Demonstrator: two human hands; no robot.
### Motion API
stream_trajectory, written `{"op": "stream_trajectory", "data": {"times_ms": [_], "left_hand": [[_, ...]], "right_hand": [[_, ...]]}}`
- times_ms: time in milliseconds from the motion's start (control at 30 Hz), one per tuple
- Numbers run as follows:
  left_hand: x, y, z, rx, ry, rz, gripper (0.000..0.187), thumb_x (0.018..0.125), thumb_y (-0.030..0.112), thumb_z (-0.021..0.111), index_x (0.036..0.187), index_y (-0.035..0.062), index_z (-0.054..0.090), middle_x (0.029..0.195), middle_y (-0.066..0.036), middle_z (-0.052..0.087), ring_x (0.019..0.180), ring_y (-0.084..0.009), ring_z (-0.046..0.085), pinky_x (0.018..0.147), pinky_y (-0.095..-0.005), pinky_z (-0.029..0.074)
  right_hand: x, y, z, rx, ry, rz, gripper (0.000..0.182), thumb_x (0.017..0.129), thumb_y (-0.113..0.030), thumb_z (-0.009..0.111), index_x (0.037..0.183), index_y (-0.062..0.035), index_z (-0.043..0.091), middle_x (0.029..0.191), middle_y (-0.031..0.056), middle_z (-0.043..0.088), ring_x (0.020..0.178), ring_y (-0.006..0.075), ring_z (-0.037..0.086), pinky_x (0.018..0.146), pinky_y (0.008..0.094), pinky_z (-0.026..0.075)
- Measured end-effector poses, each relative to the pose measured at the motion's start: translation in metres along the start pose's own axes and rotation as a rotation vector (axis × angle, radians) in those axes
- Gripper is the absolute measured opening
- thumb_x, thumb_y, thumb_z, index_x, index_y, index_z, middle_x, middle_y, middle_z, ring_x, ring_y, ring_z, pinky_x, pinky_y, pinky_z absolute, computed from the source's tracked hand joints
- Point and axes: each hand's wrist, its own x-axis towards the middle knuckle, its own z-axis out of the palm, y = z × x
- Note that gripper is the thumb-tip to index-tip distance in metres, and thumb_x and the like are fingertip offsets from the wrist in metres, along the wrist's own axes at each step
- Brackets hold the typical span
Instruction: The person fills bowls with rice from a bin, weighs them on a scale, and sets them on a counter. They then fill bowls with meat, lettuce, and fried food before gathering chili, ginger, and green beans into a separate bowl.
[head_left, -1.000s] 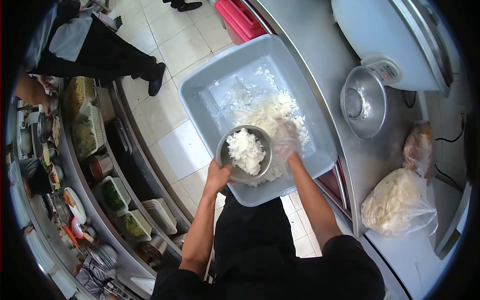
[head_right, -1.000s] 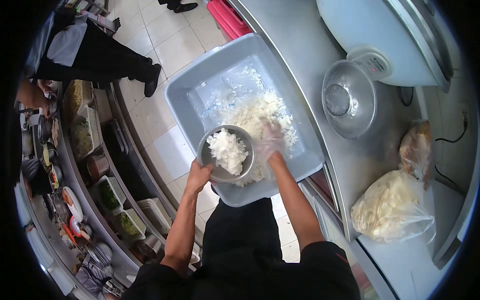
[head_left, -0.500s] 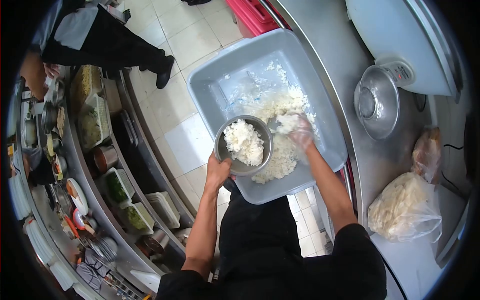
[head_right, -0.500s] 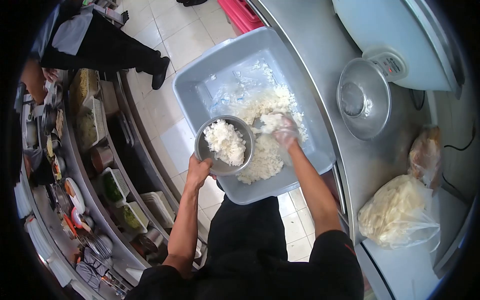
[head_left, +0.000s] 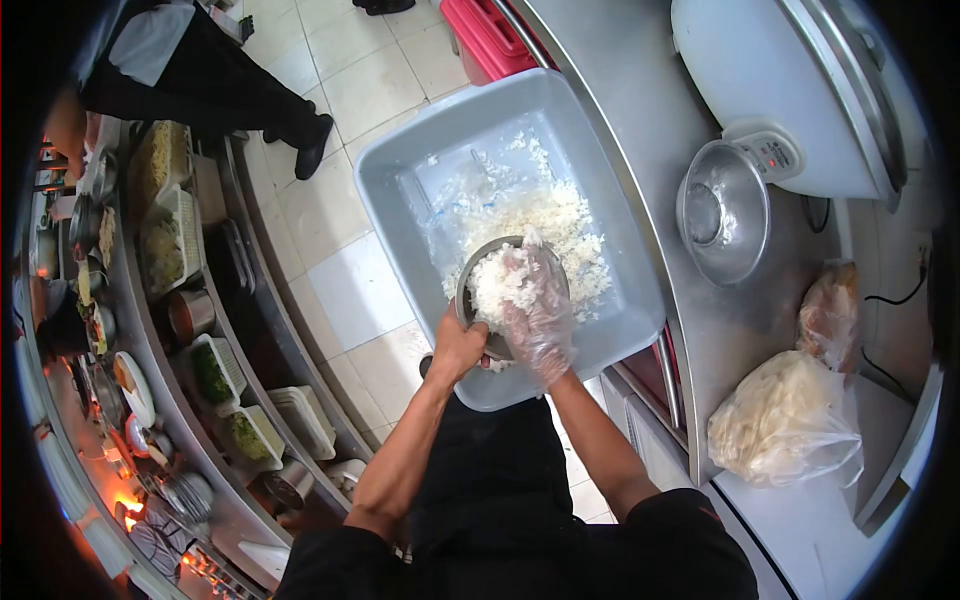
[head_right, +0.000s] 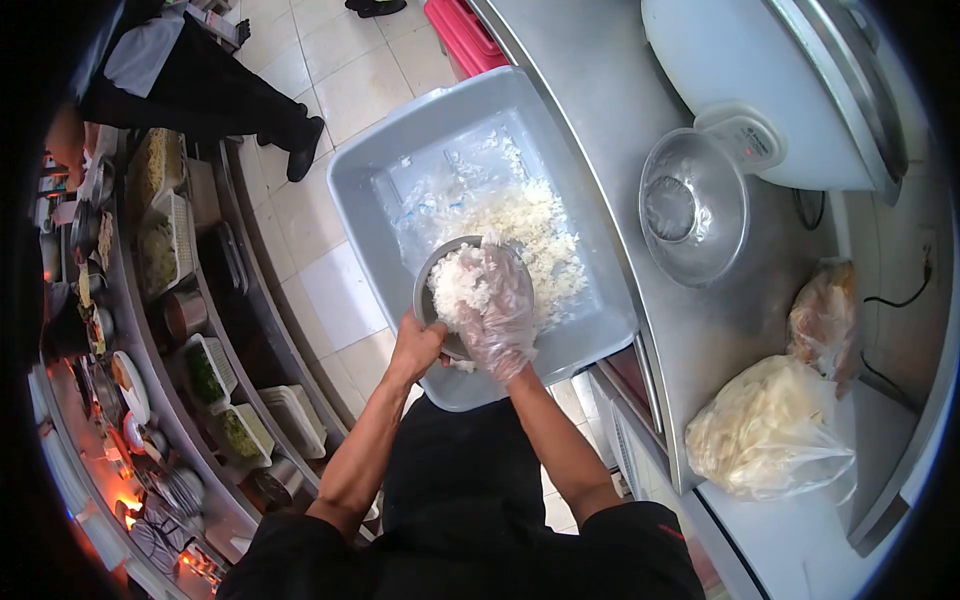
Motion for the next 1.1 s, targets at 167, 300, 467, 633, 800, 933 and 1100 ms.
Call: {"op": "stream_trajectory", "data": {"times_ms": [167, 300, 467, 633, 800, 933, 1100], "left_hand": [[0.004, -0.003, 0.002, 0.057, -0.005, 0.045, 0.046, 0.074, -0.003, 0.045, 0.119, -0.0052, 0.037, 0.085, -0.019, 0.058, 0.048, -0.0212, 0.056, 0.033, -0.0296, 0.043], [0.008, -0.010, -0.015, 0.005, -0.018, 0.001, 0.047, 0.073, -0.004, 0.043, 0.120, -0.0054, 0.038, 0.086, -0.019, 0.058, 0.049, -0.0218, 0.057, 0.035, -0.0305, 0.046], [0.011, -0.029, -0.036, 0.024, 0.003, -0.043, 0.039, 0.073, 0.000, 0.044, 0.111, -0.0073, 0.046, 0.085, -0.018, 0.059, 0.057, -0.0228, 0.060, 0.037, -0.0301, 0.048], [-0.009, -0.020, -0.047, -0.042, 0.112, -0.034, 0.038, 0.074, 0.012, 0.052, 0.110, -0.0001, 0.053, 0.093, -0.017, 0.061, 0.074, -0.0233, 0.063, 0.042, -0.0322, 0.052], [-0.016, -0.035, -0.059, 0.017, 0.154, 0.079, 0.045, 0.071, 0.007, 0.049, 0.114, -0.0013, 0.044, 0.081, -0.018, 0.060, 0.051, -0.0238, 0.061, 0.040, -0.0336, 0.050], [-0.037, -0.023, -0.067, -0.054, 0.092, 0.063, 0.044, 0.069, 0.003, 0.047, 0.112, -0.0036, 0.043, 0.078, -0.019, 0.060, 0.050, -0.0227, 0.060, 0.039, -0.0334, 0.049], [-0.074, -0.021, -0.097, -0.229, 0.001, 0.167, 0.038, 0.070, 0.002, 0.048, 0.106, -0.0058, 0.046, 0.074, -0.016, 0.059, 0.046, -0.0193, 0.056, 0.036, -0.0300, 0.045]], "right_hand": [[-0.017, 0.003, 0.001, -0.336, -0.175, -0.055, 0.051, 0.081, -0.027, 0.051, 0.128, -0.0078, 0.043, 0.132, 0.0135, 0.040, 0.117, 0.0306, 0.042, 0.095, 0.0422, 0.035], [-0.028, 0.081, -0.003, 1.035, 0.050, 0.418, 0.039, 0.090, -0.026, 0.041, 0.124, -0.0069, 0.044, 0.122, 0.0061, 0.051, 0.096, 0.0194, 0.058, 0.074, 0.0302, 0.049], [-0.043, 0.167, 0.061, -0.150, -0.065, 0.594, 0.058, 0.081, -0.036, 0.057, 0.127, -0.0041, 0.040, 0.124, 0.0113, 0.045, 0.117, 0.0250, 0.040, 0.097, 0.0351, 0.033], [-0.058, 0.162, 0.098, -0.543, -0.661, 0.204, 0.060, 0.082, -0.039, 0.051, 0.129, -0.0035, 0.039, 0.124, 0.0148, 0.047, 0.114, 0.0240, 0.046, 0.101, 0.0379, 0.029], [-0.049, 0.194, 0.047, -0.387, -0.545, 0.295, 0.049, 0.084, -0.025, 0.049, 0.127, -0.0044, 0.041, 0.125, 0.0139, 0.046, 0.112, 0.0239, 0.046, 0.095, 0.0339, 0.035], [-0.014, 0.083, -0.013, -0.052, -0.237, 0.463, 0.045, 0.083, -0.020, 0.052, 0.124, -0.0014, 0.045, 0.122, 0.0141, 0.048, 0.109, 0.0235, 0.048, 0.092, 0.0319, 0.038], [-0.001, -0.080, 0.005, 0.357, -0.379, 0.276, 0.037, 0.080, -0.019, 0.055, 0.112, 0.0007, 0.053, 0.118, 0.0146, 0.050, 0.105, 0.0258, 0.049, 0.089, 0.0355, 0.039]]}}
